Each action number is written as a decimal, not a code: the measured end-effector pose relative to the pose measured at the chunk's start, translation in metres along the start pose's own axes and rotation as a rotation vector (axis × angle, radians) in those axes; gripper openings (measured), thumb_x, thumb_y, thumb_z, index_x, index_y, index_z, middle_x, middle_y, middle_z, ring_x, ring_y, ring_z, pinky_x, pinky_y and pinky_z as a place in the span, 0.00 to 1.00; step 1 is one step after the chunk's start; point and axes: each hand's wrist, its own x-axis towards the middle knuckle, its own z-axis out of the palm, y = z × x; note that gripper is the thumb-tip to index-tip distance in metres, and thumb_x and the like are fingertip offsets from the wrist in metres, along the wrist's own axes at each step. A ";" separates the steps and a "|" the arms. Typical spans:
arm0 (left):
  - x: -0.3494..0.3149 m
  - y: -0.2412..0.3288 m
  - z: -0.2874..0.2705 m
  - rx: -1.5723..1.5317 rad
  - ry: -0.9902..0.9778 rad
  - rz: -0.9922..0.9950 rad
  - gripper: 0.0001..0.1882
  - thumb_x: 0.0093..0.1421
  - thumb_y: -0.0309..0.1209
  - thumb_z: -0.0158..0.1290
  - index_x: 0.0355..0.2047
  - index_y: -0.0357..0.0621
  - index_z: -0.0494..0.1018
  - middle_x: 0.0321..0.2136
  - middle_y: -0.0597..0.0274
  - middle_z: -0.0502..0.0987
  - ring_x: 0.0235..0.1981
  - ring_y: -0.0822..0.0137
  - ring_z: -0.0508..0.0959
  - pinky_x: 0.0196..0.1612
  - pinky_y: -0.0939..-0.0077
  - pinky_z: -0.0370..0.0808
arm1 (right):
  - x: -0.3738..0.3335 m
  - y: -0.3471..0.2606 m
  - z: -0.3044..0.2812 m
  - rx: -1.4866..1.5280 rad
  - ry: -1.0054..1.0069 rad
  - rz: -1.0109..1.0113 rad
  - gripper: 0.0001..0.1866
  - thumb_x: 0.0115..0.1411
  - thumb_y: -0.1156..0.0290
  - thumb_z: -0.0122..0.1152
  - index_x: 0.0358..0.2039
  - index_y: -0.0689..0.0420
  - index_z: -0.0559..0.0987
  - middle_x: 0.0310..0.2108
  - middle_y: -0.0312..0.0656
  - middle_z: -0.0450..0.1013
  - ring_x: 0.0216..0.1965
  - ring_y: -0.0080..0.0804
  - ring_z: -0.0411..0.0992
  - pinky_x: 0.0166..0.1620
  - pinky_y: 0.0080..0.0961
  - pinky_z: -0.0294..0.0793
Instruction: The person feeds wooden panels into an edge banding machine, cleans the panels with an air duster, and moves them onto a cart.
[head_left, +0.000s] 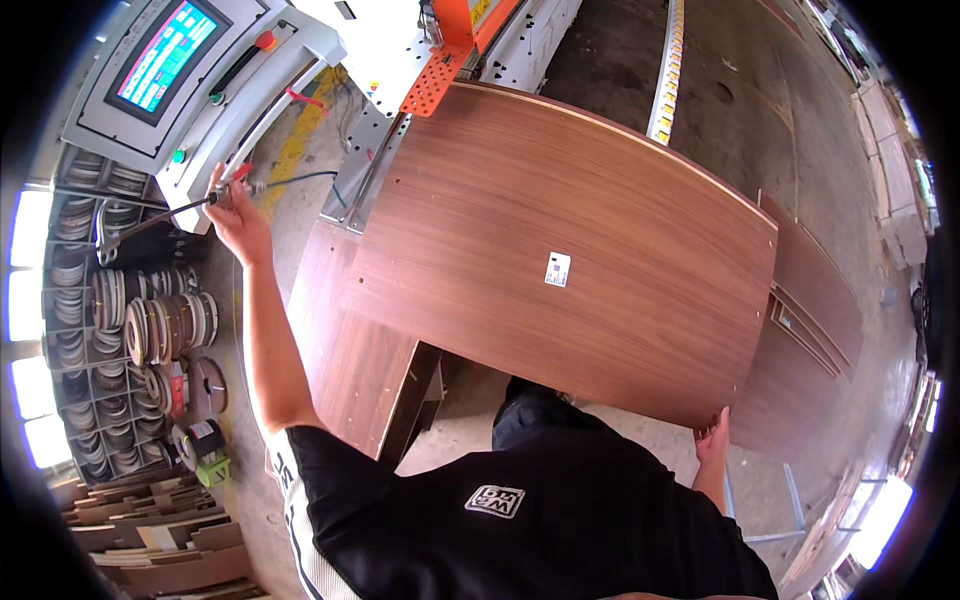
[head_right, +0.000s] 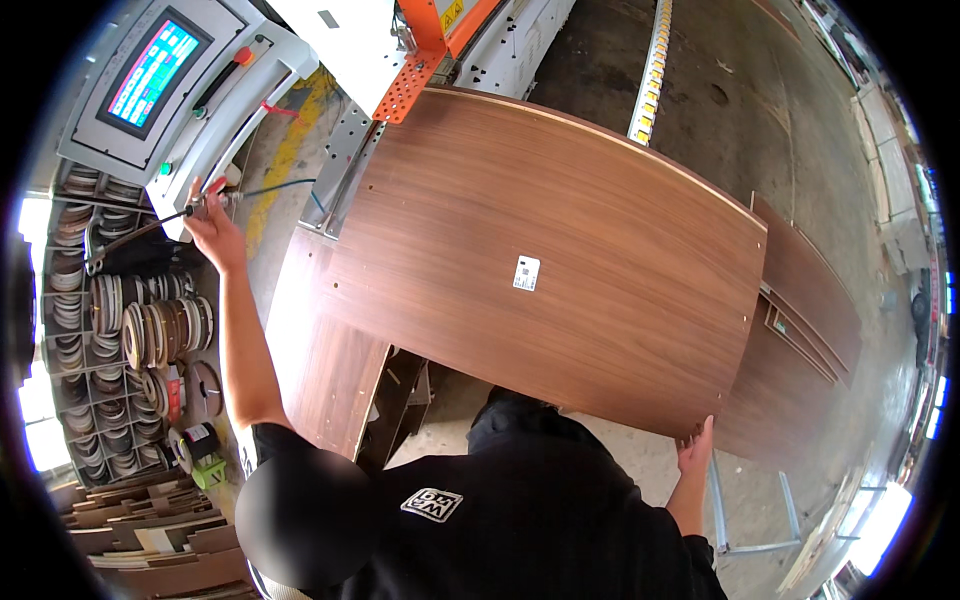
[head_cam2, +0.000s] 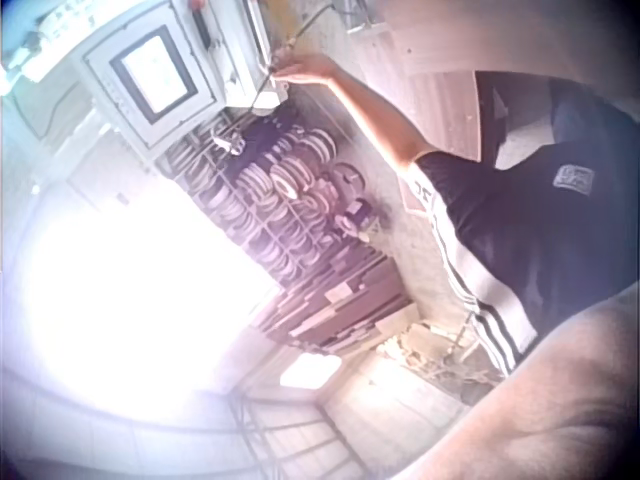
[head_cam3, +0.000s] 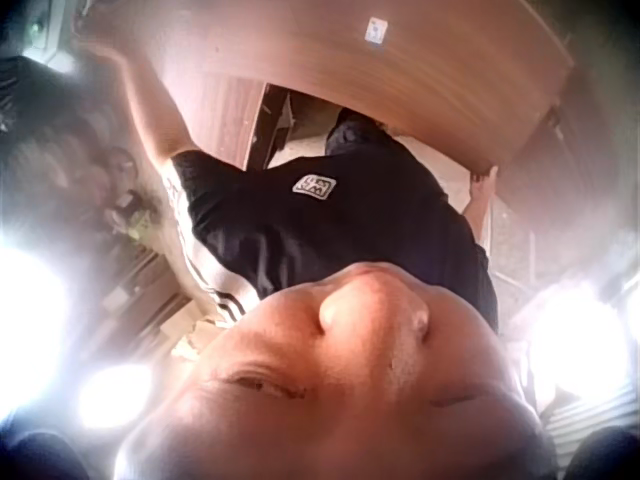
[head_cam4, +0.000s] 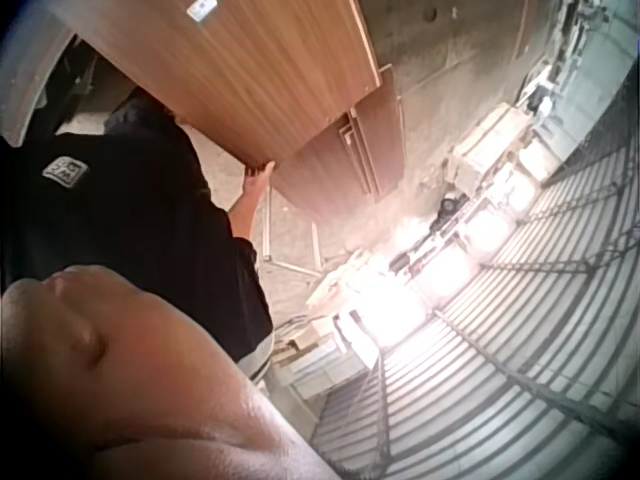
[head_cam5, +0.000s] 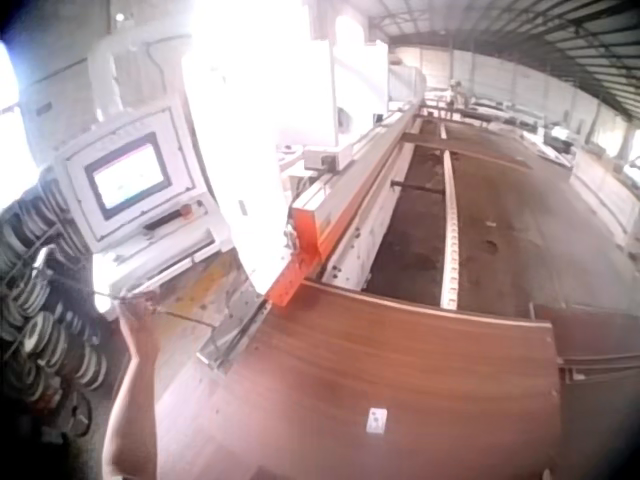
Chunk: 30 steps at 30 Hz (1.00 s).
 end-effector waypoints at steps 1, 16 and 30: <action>-0.006 0.011 -0.010 0.055 -0.053 0.161 0.14 0.72 0.30 0.48 0.55 0.39 0.65 0.47 0.56 0.80 0.46 0.62 0.81 0.51 0.69 0.75 | 0.002 -0.002 -0.003 0.004 -0.016 -0.014 0.39 0.58 0.32 0.59 0.61 0.46 0.71 0.59 0.32 0.67 0.55 0.32 0.66 0.55 0.33 0.65; -0.191 0.020 -0.054 0.396 -0.760 -0.508 0.16 0.68 0.41 0.50 0.47 0.45 0.63 0.22 0.50 0.73 0.20 0.54 0.81 0.20 0.60 0.75 | 0.033 0.002 -0.013 0.133 -0.263 -0.062 0.30 0.59 0.35 0.61 0.51 0.46 0.78 0.41 0.30 0.73 0.42 0.24 0.70 0.43 0.23 0.68; -0.450 0.359 0.073 -0.074 -1.722 -0.277 0.25 0.62 0.45 0.56 0.53 0.41 0.70 0.37 0.40 0.81 0.40 0.39 0.80 0.44 0.52 0.77 | 0.032 -0.013 -0.026 0.051 -0.300 -0.210 0.25 0.67 0.45 0.57 0.54 0.51 0.75 0.43 0.38 0.77 0.38 0.29 0.76 0.37 0.27 0.75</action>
